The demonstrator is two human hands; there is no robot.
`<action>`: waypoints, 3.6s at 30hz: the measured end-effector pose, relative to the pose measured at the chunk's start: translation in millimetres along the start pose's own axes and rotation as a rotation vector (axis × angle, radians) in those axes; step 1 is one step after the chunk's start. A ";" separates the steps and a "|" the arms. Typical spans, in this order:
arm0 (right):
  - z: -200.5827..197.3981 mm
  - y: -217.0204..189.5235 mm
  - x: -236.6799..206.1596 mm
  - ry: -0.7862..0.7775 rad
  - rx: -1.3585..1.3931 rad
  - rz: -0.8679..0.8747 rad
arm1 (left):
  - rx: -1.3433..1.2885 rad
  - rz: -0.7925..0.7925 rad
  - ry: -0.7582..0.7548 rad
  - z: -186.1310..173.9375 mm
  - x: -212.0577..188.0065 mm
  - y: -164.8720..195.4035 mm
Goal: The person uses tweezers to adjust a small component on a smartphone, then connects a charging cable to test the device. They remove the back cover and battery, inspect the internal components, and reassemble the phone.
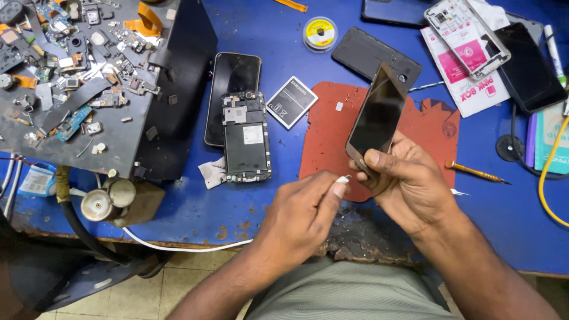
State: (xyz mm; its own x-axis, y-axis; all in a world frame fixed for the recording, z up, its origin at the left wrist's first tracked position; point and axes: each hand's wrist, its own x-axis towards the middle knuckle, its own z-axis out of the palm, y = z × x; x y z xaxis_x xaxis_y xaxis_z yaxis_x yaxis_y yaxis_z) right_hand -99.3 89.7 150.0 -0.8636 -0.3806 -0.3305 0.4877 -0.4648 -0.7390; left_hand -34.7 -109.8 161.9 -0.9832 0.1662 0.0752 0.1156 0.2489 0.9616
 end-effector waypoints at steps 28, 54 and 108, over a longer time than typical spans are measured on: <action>11.8 24.0 2.3 0.000 -0.205 -0.346 | -0.031 -0.055 0.017 3.7 8.2 -7.6; 30.5 3.2 -11.6 -0.016 -1.465 -0.757 | -0.040 0.192 0.198 2.1 72.0 10.5; -48.4 -39.5 33.4 0.120 -0.884 -0.229 | -0.548 -0.219 0.191 -26.4 139.0 -55.2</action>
State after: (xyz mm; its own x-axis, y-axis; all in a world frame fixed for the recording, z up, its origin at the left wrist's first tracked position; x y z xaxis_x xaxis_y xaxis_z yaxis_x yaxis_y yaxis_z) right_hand -153.6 134.0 139.7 -0.9586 -0.2461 -0.1435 0.0712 0.2806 -0.9572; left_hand -181.4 -125.6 126.2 -0.9897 -0.0193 -0.1421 -0.1313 -0.2767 0.9519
